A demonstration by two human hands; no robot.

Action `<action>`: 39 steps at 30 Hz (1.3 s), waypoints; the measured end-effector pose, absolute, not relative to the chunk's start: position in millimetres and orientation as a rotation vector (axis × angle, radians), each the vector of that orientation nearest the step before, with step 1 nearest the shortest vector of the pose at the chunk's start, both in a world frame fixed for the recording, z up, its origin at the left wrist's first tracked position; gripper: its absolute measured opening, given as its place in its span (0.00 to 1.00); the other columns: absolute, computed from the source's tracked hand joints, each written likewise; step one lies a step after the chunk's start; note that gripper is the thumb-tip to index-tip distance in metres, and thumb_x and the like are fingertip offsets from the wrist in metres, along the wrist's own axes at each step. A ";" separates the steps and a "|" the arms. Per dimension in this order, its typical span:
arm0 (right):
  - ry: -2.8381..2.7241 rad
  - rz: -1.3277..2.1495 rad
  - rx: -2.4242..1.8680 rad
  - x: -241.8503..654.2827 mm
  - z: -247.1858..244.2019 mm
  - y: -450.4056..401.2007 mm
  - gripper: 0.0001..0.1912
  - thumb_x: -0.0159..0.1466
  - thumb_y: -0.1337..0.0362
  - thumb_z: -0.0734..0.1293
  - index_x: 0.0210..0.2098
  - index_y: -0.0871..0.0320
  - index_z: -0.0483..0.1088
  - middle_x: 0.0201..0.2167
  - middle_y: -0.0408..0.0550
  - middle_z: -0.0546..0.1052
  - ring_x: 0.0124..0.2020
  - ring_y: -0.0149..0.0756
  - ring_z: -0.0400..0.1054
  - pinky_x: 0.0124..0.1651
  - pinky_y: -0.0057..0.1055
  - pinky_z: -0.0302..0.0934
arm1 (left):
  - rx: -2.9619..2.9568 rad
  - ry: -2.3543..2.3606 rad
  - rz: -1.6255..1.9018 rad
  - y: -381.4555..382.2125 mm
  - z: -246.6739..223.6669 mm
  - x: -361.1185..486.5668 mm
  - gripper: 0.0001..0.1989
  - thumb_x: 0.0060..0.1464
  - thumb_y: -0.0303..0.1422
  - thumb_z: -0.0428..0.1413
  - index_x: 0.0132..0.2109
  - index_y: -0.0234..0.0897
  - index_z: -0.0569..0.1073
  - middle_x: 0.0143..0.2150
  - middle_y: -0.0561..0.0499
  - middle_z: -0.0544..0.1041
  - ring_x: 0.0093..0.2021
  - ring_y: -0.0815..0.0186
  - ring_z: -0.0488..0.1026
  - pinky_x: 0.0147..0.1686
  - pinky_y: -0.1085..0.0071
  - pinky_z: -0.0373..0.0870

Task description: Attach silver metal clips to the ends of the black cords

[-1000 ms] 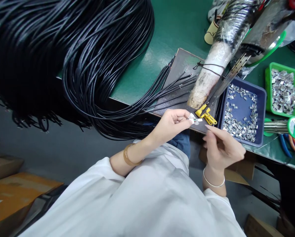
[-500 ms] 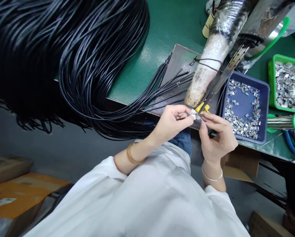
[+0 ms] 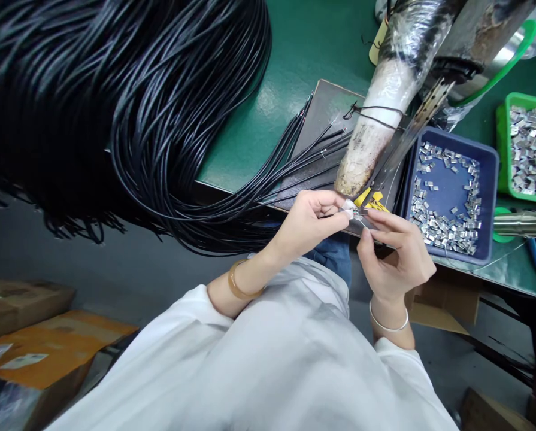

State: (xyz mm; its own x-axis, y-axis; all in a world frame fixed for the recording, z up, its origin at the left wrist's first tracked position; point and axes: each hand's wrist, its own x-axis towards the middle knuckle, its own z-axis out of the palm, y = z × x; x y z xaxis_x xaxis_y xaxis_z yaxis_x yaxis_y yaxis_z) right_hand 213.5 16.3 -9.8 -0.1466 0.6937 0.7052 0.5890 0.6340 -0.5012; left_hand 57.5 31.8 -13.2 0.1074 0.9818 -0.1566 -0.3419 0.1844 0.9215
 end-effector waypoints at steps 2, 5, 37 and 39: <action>-1.823 0.136 -1.026 213.3 -10.8 15.9 0.10 0.58 0.76 0.72 0.34 0.57 0.70 0.43 0.46 0.82 0.39 0.34 0.79 0.42 0.32 0.78 | 0.849 0.972 1.167 31.8 -13.6 57.2 0.04 0.47 0.29 0.62 0.31 0.31 0.78 0.27 0.52 0.78 0.26 0.74 0.70 0.28 0.78 0.66; -1.806 0.169 -1.020 213.2 -11.8 16.5 0.11 0.58 0.77 0.72 0.35 0.57 0.70 0.42 0.47 0.82 0.40 0.35 0.79 0.42 0.33 0.78 | 0.848 0.992 1.169 31.3 -11.7 57.8 0.05 0.48 0.29 0.62 0.31 0.30 0.78 0.27 0.52 0.77 0.25 0.75 0.69 0.27 0.78 0.65; -1.898 0.077 -1.063 218.1 -8.6 16.5 0.09 0.61 0.74 0.71 0.37 0.55 0.72 0.40 0.45 0.82 0.40 0.34 0.78 0.44 0.33 0.74 | 0.933 0.989 1.151 20.8 -10.9 58.1 0.06 0.53 0.30 0.59 0.30 0.31 0.74 0.25 0.54 0.70 0.24 0.76 0.62 0.26 0.78 0.59; -1.900 0.067 -1.060 216.8 -11.4 16.2 0.10 0.60 0.75 0.71 0.37 0.55 0.71 0.41 0.45 0.82 0.41 0.34 0.79 0.44 0.32 0.75 | 0.947 1.010 1.183 22.9 -10.2 60.4 0.06 0.52 0.30 0.60 0.30 0.31 0.74 0.26 0.53 0.73 0.25 0.75 0.65 0.27 0.77 0.62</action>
State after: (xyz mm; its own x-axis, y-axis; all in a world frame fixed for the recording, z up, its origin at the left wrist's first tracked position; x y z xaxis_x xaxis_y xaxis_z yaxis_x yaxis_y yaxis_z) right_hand 216.8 16.2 -11.4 -0.1973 0.6926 0.6938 0.6419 0.6261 -0.4426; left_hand 60.4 22.9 -10.2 0.0894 0.9892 -0.1159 -0.2699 0.1361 0.9532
